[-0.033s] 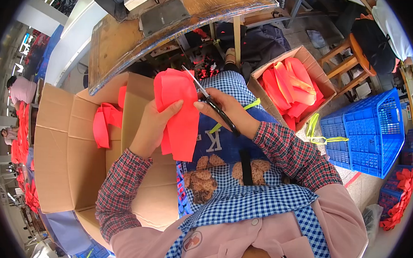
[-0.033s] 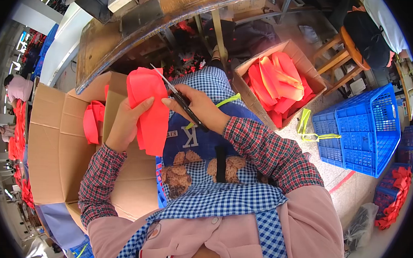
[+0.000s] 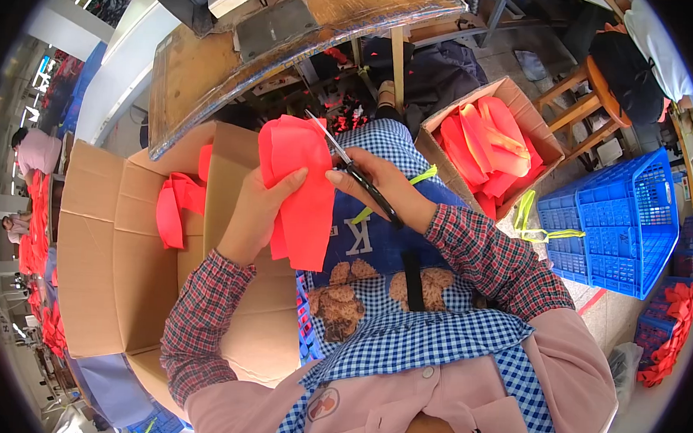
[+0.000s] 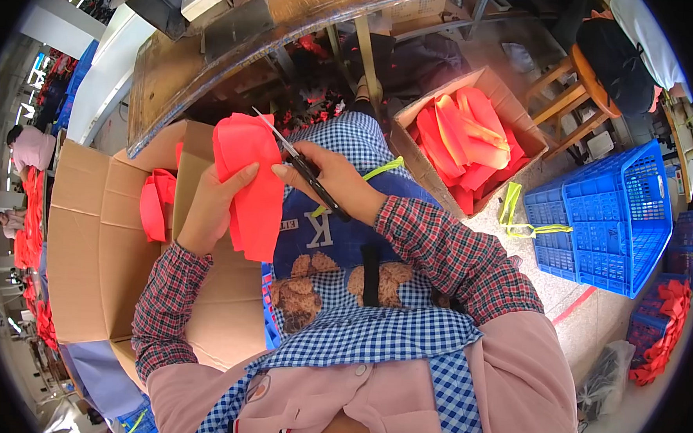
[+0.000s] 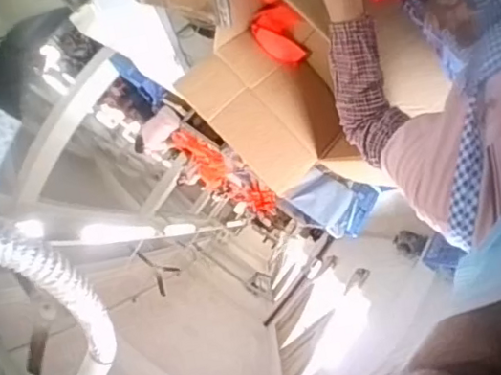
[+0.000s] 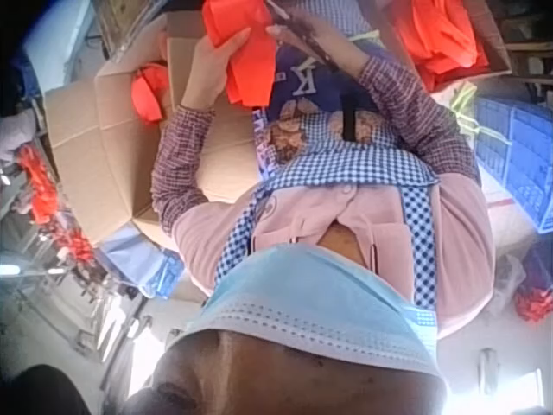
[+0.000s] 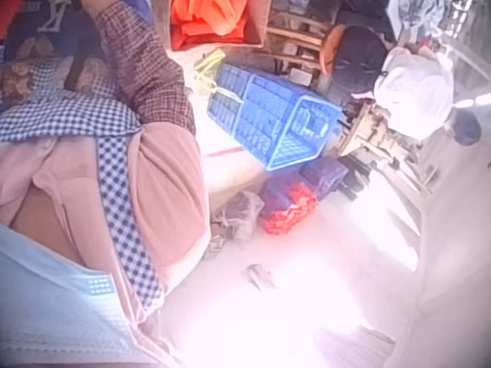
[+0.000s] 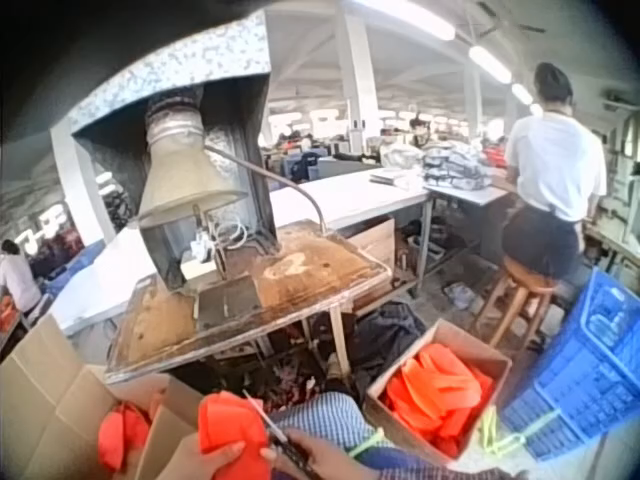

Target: Cutting pieces of red fabric with scissors at a production workstation.

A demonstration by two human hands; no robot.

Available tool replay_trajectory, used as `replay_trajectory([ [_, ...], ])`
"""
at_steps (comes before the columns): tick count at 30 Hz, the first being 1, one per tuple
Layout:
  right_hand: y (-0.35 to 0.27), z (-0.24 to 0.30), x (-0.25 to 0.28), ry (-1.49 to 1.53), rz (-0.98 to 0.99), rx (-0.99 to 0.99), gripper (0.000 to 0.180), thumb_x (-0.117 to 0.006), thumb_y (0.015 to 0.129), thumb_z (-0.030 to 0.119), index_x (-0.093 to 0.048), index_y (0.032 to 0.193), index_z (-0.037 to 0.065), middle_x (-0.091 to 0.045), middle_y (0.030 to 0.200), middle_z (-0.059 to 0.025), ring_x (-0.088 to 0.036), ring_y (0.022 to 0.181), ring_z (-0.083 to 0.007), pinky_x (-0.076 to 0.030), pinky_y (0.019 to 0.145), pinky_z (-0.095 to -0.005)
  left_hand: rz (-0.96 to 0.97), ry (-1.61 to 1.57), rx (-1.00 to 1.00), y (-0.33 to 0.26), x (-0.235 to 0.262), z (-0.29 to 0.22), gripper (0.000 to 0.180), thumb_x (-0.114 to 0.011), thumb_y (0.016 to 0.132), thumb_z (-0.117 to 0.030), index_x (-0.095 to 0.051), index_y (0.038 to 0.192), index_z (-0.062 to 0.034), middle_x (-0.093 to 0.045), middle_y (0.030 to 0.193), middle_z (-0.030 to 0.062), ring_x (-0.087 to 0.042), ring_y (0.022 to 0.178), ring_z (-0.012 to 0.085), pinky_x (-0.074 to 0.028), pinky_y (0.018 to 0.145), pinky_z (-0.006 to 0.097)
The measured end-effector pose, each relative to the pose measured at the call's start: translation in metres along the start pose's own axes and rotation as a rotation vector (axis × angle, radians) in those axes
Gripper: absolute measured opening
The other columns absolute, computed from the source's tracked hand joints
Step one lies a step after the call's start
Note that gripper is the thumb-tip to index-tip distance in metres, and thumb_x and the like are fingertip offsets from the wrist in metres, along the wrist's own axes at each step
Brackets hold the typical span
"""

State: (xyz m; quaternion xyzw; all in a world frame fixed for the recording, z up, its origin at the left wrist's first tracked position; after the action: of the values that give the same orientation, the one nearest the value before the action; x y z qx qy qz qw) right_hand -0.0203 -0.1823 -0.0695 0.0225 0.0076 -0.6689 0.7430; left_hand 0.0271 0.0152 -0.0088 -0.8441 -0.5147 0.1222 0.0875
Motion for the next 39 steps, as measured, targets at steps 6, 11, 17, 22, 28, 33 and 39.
replay_trajectory([
  [6, -0.003, 0.000, 0.005, -0.058, 0.016, -0.047, 0.041, -0.068, 0.091, 0.040, -0.064, 0.111, 0.005, -0.051, 0.070, 0.0045, -0.043, 0.061, -0.0044, -0.035, 0.054, -0.0230, 0.009, 0.010, 0.022, -0.001, 0.002, -0.004, 0.029, -0.066, 0.093, -0.016, -0.060, 0.115, 0.0013, -0.068, 0.105, 0.0055, -0.066, 0.091, 0.0121, -0.054, 0.079, 0.027],
  [11, -0.003, -0.005, 0.005, -0.057, 0.021, -0.029, 0.039, -0.068, 0.091, 0.040, -0.065, 0.109, 0.006, -0.049, 0.068, 0.0049, -0.041, 0.060, -0.0049, -0.034, 0.053, -0.0238, 0.015, 0.102, 0.046, 0.001, 0.006, -0.010, 0.029, -0.067, 0.092, -0.016, -0.061, 0.114, 0.0014, -0.069, 0.102, 0.0057, -0.067, 0.088, 0.0121, -0.055, 0.078, 0.027],
  [17, -0.003, -0.002, 0.003, -0.082, -0.012, 0.052, 0.036, -0.065, 0.093, 0.039, -0.065, 0.105, 0.005, -0.046, 0.065, 0.0046, -0.040, 0.060, -0.0051, -0.034, 0.053, -0.0242, 0.047, 0.165, 0.077, -0.001, 0.004, -0.013, 0.028, -0.068, 0.091, -0.016, -0.062, 0.112, 0.0018, -0.069, 0.100, 0.0058, -0.067, 0.087, 0.0128, -0.055, 0.076, 0.027],
  [22, -0.008, 0.006, 0.003, -0.198, 0.030, -0.096, 0.031, -0.058, 0.099, 0.034, -0.061, 0.099, 0.002, -0.044, 0.072, 0.0042, -0.037, 0.067, -0.0054, -0.034, 0.059, -0.0245, 0.049, 0.185, 0.069, 0.003, 0.008, -0.007, 0.028, -0.068, 0.091, -0.016, -0.063, 0.111, 0.0021, -0.069, 0.099, 0.0055, -0.067, 0.085, 0.0127, -0.056, 0.075, 0.027],
  [28, -0.010, -0.003, 0.006, -0.207, 0.022, -0.023, 0.033, -0.057, 0.099, 0.038, -0.060, 0.095, 0.005, -0.043, 0.066, 0.0054, -0.038, 0.057, -0.0038, -0.035, 0.051, -0.0239, 0.034, 0.262, 0.040, 0.008, 0.011, -0.008, 0.027, -0.067, 0.092, -0.017, -0.063, 0.111, 0.0009, -0.069, 0.098, 0.0045, -0.066, 0.085, 0.0115, -0.055, 0.074, 0.026],
  [33, -0.011, 0.010, 0.016, -0.012, -0.009, -0.199, 0.036, -0.059, 0.097, 0.041, -0.060, 0.090, 0.006, -0.047, 0.061, 0.0032, -0.043, 0.051, -0.0059, -0.036, 0.047, -0.0245, -0.042, 0.231, -0.042, 0.015, 0.033, -0.015, 0.028, -0.066, 0.094, -0.018, -0.063, 0.115, -0.0007, -0.068, 0.103, 0.0038, -0.065, 0.090, 0.0106, -0.054, 0.078, 0.026],
  [39, -0.002, -0.024, 0.034, 0.184, -0.098, -0.285, 0.039, -0.051, 0.099, 0.044, -0.058, 0.101, 0.006, -0.045, 0.061, 0.0033, -0.044, 0.042, -0.0061, -0.038, 0.039, -0.0217, -0.171, 0.130, -0.165, 0.048, 0.065, -0.072, 0.031, -0.066, 0.093, -0.019, -0.063, 0.120, -0.0045, -0.068, 0.107, 0.0020, -0.066, 0.090, 0.0106, -0.054, 0.077, 0.026],
])
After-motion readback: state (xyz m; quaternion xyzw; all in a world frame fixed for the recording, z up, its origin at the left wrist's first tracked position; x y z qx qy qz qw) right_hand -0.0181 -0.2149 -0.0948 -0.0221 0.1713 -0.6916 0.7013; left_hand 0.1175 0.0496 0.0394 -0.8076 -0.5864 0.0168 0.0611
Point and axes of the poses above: each hand's wrist, its own y-axis towards the middle knuckle, its own x-axis out of the back of the hand, z = x × y, the point moved 1 cm from there along y, towards the middle knuckle
